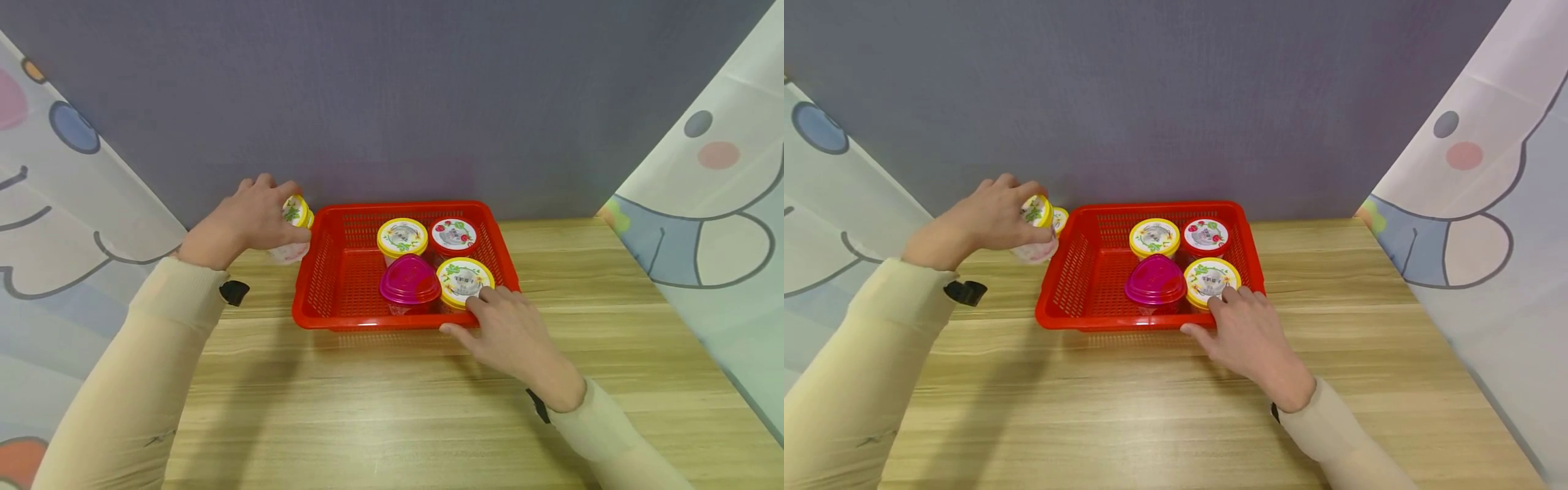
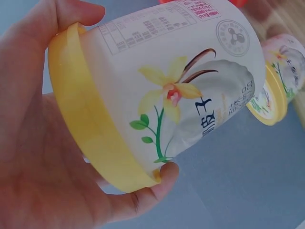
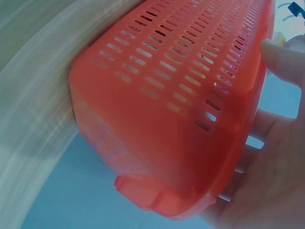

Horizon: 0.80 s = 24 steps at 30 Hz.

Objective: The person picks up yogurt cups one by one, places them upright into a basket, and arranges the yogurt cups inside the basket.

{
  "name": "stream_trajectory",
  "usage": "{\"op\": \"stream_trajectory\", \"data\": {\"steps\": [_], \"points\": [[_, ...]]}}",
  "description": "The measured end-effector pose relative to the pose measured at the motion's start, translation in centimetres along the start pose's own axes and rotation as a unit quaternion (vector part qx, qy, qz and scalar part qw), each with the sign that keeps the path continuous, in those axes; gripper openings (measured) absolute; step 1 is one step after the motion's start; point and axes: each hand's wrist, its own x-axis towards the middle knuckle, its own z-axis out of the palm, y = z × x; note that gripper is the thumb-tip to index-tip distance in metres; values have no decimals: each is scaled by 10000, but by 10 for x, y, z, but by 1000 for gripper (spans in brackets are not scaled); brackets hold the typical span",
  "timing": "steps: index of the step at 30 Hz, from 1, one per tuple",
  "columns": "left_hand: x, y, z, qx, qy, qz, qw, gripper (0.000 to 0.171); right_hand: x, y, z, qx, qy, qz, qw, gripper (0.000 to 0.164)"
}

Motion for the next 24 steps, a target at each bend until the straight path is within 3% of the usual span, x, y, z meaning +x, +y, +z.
{"op": "stream_trajectory", "data": {"steps": [9, 19, 24], "points": [[16, 18, -3, -157, -254, 51, 9995, 72, -1, 1, 1, -9, 17, -41, 10000, 55], [37, 47, 1, -197, -373, 113, 9990, 75, 0, 1, 1, 8, 18, -64, 10000, 53], [51, 53, 6, -258, -509, 99, 9983, 74, 1, 1, 1, 11, 30, -77, 10000, 54]]}}
